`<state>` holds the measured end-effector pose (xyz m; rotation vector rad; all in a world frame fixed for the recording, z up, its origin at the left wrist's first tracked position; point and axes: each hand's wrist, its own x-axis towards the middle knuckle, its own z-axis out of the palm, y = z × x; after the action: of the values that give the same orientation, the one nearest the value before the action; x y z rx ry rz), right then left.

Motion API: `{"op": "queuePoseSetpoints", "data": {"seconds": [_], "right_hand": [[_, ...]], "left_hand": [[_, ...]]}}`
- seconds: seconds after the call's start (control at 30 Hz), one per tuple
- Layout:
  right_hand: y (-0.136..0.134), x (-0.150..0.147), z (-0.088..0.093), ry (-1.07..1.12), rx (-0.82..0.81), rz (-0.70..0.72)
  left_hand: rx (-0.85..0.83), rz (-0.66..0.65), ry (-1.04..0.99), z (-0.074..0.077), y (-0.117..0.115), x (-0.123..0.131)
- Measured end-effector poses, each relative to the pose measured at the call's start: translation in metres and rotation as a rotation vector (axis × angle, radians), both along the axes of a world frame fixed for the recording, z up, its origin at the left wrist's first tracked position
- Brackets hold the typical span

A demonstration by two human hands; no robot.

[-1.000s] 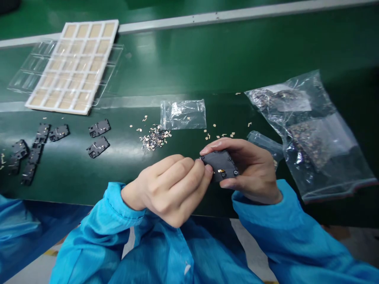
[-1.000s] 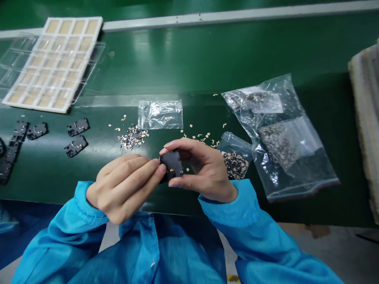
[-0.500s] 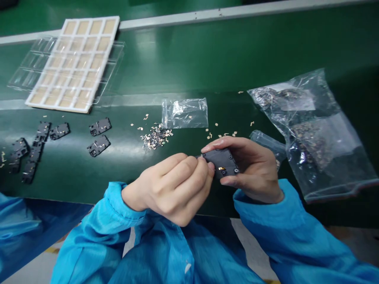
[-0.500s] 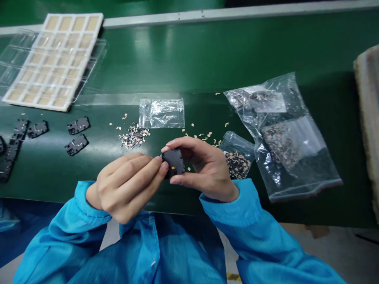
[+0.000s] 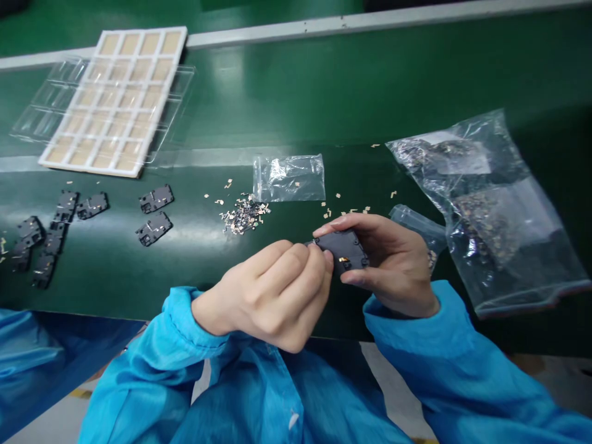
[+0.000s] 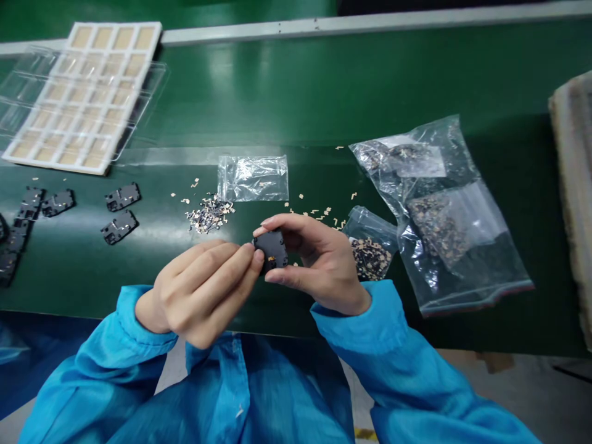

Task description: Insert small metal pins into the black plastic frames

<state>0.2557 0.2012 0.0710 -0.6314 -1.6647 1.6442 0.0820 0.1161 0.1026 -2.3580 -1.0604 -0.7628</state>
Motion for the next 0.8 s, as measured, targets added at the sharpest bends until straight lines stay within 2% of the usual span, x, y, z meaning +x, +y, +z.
{"op": "queuePoseSetpoints", "data": {"seconds": [0.17,0.23,0.37,0.5,0.57,0.8], "right_hand": [[0.001,-0.002,0.000,-0.065,0.012,-0.062],[0.001,-0.001,0.001,-0.070,0.026,-0.083],[-0.001,0.002,0.005,-0.066,0.053,-0.115],[-0.002,0.006,0.009,-0.100,0.049,-0.123],[-0.002,0.007,0.010,-0.081,0.063,-0.105],[0.000,0.006,0.015,-0.205,0.051,-0.096]], "left_hand": [[-0.041,0.048,0.021,-0.001,0.001,0.003],[-0.074,0.045,-0.037,-0.006,0.003,0.001],[-0.129,0.049,-0.388,-0.014,0.007,-0.005],[-0.374,0.039,-0.672,-0.013,0.010,-0.007],[-0.410,0.012,-0.678,-0.013,0.009,-0.006],[-0.202,0.102,-0.537,-0.022,0.008,-0.003]]}}
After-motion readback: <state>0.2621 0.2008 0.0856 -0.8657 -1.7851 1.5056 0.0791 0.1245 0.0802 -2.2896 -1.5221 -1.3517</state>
